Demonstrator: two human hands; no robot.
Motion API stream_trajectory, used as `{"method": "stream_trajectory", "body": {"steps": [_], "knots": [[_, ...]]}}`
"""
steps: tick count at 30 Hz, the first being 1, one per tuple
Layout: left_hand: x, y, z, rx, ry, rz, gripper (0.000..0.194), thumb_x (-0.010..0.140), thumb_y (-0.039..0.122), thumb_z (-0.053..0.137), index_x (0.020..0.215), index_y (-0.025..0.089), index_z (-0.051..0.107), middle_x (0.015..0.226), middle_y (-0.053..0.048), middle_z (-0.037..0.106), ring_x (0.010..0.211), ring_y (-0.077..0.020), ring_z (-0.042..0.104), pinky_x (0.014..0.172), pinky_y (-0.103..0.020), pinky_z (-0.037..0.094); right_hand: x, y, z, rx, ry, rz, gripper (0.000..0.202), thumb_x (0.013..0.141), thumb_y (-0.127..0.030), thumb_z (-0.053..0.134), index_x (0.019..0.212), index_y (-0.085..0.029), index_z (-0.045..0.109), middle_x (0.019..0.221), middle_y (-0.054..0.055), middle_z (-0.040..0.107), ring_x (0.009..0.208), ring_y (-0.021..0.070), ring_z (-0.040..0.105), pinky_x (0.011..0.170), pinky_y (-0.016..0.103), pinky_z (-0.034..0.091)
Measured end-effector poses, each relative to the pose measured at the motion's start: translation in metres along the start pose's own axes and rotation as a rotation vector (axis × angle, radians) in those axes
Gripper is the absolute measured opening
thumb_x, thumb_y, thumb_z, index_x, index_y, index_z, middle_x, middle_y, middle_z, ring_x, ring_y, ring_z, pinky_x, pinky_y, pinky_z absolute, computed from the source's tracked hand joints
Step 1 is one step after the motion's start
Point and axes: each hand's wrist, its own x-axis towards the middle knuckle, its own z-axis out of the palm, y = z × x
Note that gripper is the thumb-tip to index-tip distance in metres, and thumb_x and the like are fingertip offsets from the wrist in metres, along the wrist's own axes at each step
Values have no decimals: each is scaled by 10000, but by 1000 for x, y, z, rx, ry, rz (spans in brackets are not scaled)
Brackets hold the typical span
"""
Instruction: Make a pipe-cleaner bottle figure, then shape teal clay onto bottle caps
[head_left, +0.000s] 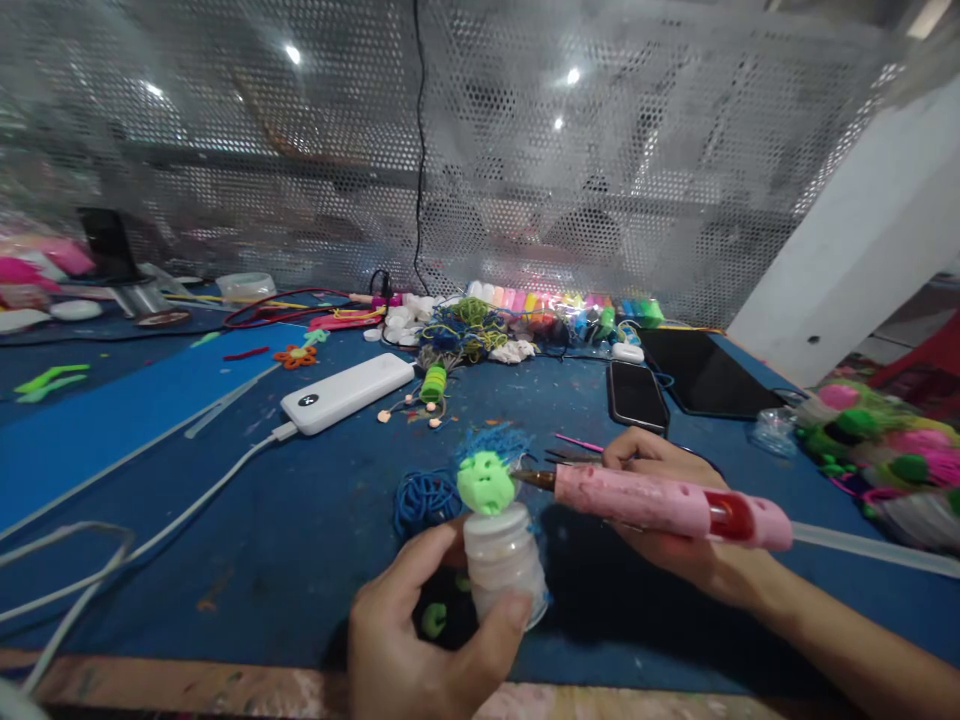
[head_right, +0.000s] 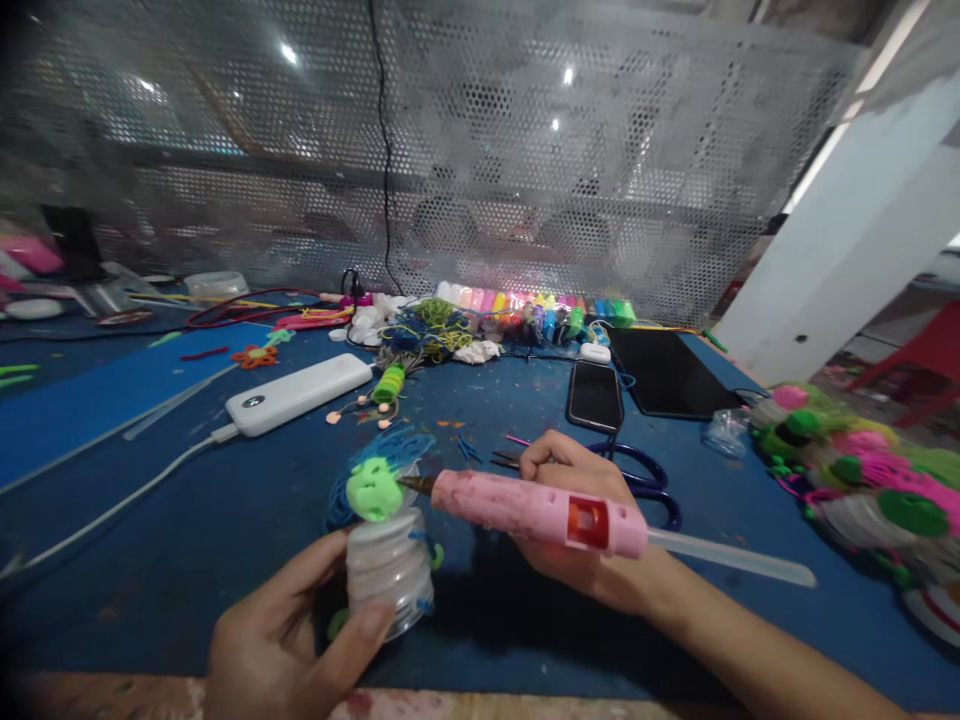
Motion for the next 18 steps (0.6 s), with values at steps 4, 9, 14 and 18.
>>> {"method": "stream_trajectory", "body": {"steps": [4, 9, 14, 18], "knots": [[1, 0, -1, -1, -17, -2, 201, 564, 321, 671, 722, 209, 726, 636, 35, 690, 600, -162, 614, 576, -240, 469, 3, -5, -4, -48, -14, -7, 215, 751, -186, 533, 539, -177, 497, 620, 13, 553, 489, 82, 521, 443, 168, 422], [1, -1, -1, 6, -12, 10, 200, 562, 322, 668, 714, 206, 727, 627, 29, 690, 580, -161, 606, 556, -242, 468, 2, -4, -3, -99, -4, 3, 211, 754, -198, 523, 544, -178, 522, 611, 14, 561, 490, 90, 541, 445, 174, 423], [2, -1, -1, -1, -9, 0, 182, 552, 330, 683, 678, 206, 726, 609, 19, 681, 573, -169, 602, 547, -246, 462, -2, 0, 0, -116, 34, 15, 213, 741, -187, 534, 532, -189, 497, 593, 4, 546, 464, 89, 516, 422, 183, 383], [2, 0, -1, -7, -1, -14, 188, 555, 331, 680, 684, 201, 726, 596, 17, 672, 569, -171, 598, 537, -245, 459, -6, 2, 2, -115, -7, -6, 197, 717, -139, 534, 539, -186, 464, 609, -5, 522, 463, 75, 492, 426, 177, 369]]}}
